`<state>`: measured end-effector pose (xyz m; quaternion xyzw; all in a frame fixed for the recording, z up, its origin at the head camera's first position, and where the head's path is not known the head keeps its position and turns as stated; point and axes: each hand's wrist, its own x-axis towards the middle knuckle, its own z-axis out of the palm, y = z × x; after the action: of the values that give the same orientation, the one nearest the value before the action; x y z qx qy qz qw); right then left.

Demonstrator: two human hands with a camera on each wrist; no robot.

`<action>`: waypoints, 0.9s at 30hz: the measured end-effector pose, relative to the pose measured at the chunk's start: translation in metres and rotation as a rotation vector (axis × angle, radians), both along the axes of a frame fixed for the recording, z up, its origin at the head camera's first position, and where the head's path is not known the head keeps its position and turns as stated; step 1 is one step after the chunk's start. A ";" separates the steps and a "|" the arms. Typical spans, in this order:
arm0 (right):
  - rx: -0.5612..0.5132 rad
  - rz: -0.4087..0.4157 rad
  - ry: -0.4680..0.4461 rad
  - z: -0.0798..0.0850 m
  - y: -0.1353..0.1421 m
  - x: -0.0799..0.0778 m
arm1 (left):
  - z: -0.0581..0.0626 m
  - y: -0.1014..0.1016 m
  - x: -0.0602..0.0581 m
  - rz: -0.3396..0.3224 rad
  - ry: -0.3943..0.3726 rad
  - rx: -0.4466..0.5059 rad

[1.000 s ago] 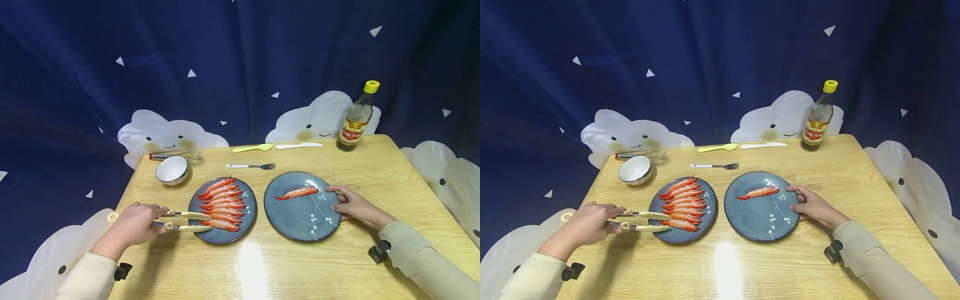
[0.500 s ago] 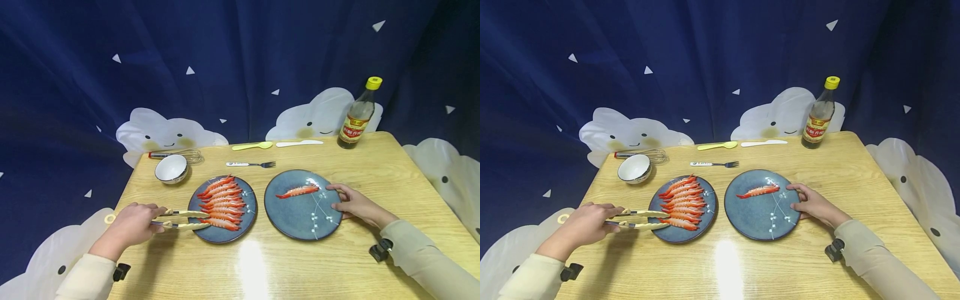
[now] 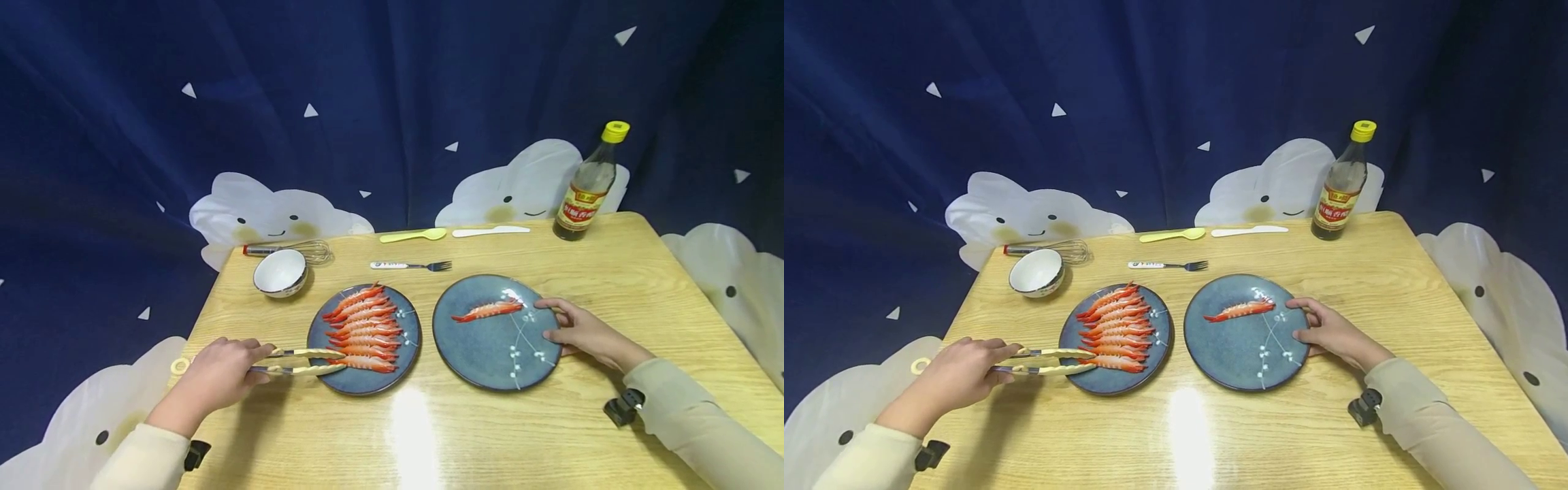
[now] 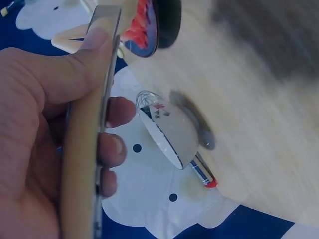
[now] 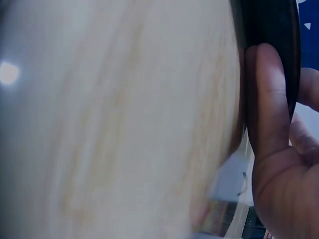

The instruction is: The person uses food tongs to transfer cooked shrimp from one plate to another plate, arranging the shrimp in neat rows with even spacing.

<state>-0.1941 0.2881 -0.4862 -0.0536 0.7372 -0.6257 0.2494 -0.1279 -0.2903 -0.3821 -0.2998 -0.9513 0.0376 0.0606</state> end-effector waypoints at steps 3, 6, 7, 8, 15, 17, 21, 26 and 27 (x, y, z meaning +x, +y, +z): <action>-0.003 -0.009 -0.001 0.001 0.001 0.000 | -0.002 0.000 0.003 -0.036 0.067 0.015; -0.004 -0.007 0.001 0.001 0.002 0.000 | -0.002 0.000 0.006 -0.052 0.107 0.026; -0.001 -0.007 0.004 0.001 0.002 0.000 | -0.001 0.000 0.007 -0.052 0.111 0.030; -0.003 -0.006 0.005 0.001 0.001 0.000 | -0.001 -0.001 0.008 -0.049 0.110 0.032; 0.001 0.001 0.005 -0.001 0.000 0.000 | 0.003 -0.004 0.015 0.007 0.026 0.036; 0.010 -0.003 -0.001 -0.002 0.000 -0.001 | 0.005 -0.005 0.016 0.017 -0.006 0.041; 0.026 -0.012 -0.007 -0.001 0.000 -0.001 | 0.010 -0.006 0.018 0.036 -0.076 0.061; 0.027 -0.016 -0.012 0.000 -0.001 0.000 | 0.015 -0.007 0.017 0.061 -0.172 0.101; 0.024 -0.016 -0.012 0.000 -0.001 -0.001 | 0.016 -0.007 0.016 0.069 -0.191 0.112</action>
<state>-0.1947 0.2870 -0.4859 -0.0411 0.7434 -0.6192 0.2497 -0.1121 -0.2969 -0.3665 -0.2653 -0.9631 -0.0425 -0.0148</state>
